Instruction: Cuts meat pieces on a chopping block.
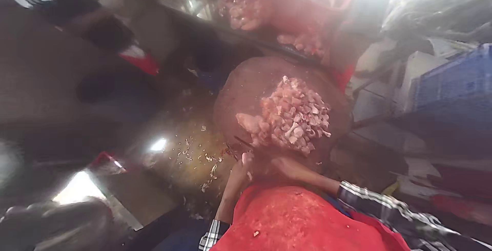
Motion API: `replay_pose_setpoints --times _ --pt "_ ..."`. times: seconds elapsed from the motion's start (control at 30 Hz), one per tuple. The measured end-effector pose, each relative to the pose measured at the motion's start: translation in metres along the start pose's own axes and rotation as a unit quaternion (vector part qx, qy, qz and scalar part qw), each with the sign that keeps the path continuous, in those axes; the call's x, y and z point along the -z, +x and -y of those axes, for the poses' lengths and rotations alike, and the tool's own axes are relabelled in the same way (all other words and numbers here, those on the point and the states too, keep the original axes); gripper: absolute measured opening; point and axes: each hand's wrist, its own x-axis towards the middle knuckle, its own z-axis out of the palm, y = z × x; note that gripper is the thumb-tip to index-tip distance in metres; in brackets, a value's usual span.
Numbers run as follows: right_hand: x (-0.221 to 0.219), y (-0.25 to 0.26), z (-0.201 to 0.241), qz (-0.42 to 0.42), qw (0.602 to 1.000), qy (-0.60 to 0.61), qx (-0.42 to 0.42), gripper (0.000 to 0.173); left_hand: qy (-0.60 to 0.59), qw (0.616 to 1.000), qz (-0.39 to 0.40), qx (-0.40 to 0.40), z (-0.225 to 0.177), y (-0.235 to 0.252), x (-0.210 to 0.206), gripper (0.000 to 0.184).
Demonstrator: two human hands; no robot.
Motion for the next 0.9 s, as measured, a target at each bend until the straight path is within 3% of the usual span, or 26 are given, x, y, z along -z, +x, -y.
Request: replay_pose_setpoints --times 0.1,0.17,0.23,0.3,0.33,0.4,0.47,0.5,0.57,0.63,0.7,0.77,0.83,0.9 --pt "0.027 -0.011 0.022 -0.034 0.999 -0.009 0.013 0.073 -0.221 0.971 0.083 0.041 0.007 -0.008 -0.003 0.03" --pt "0.045 -0.027 0.054 -0.081 0.988 0.032 0.124 0.067 -0.27 0.951 0.12 0.088 0.021 0.001 -0.014 0.028" --pt "0.048 -0.041 0.085 -0.109 0.957 0.108 0.245 0.076 -0.297 0.938 0.147 0.098 0.035 0.003 -0.026 0.035" --pt "0.034 -0.039 0.091 -0.136 0.931 0.131 0.311 0.084 -0.31 0.934 0.147 0.093 0.036 -0.002 -0.031 0.037" --pt "0.026 -0.034 0.079 -0.135 0.939 0.087 0.303 0.081 -0.309 0.936 0.141 0.091 0.034 -0.004 -0.032 0.036" --pt "0.02 -0.022 0.048 -0.053 0.987 -0.032 0.148 0.064 -0.284 0.947 0.126 0.078 0.03 -0.005 -0.032 0.034" --pt "0.01 0.004 0.011 0.001 0.999 -0.042 0.025 0.071 -0.191 0.971 0.133 0.054 0.031 -0.005 -0.025 0.032" --pt "0.013 0.007 0.009 -0.005 0.999 -0.045 0.007 0.074 -0.108 0.986 0.121 0.03 0.03 -0.004 -0.016 0.032" --pt "0.027 -0.007 0.027 -0.021 0.999 -0.031 0.032 0.071 0.083 0.996 0.018 -0.006 0.028 -0.006 0.0 0.036" --pt "0.039 -0.024 0.054 -0.055 0.99 0.016 0.129 0.065 0.148 0.983 -0.108 -0.018 0.028 0.004 0.012 0.035" --pt "0.038 -0.036 0.076 -0.073 0.96 0.112 0.246 0.075 0.096 0.977 -0.189 -0.036 0.033 0.015 0.017 0.031" --pt "0.024 -0.035 0.074 -0.085 0.943 0.12 0.298 0.079 0.037 0.975 -0.214 -0.036 0.033 0.019 0.017 0.032" --pt "0.014 -0.026 0.045 -0.029 0.979 0.012 0.202 0.065 0.0 0.978 -0.207 -0.035 0.033 0.019 0.016 0.031" --pt "0.001 -0.002 0.009 0.047 0.997 0.017 0.058 0.066 -0.057 0.98 -0.189 -0.039 0.032 0.014 0.014 0.027"
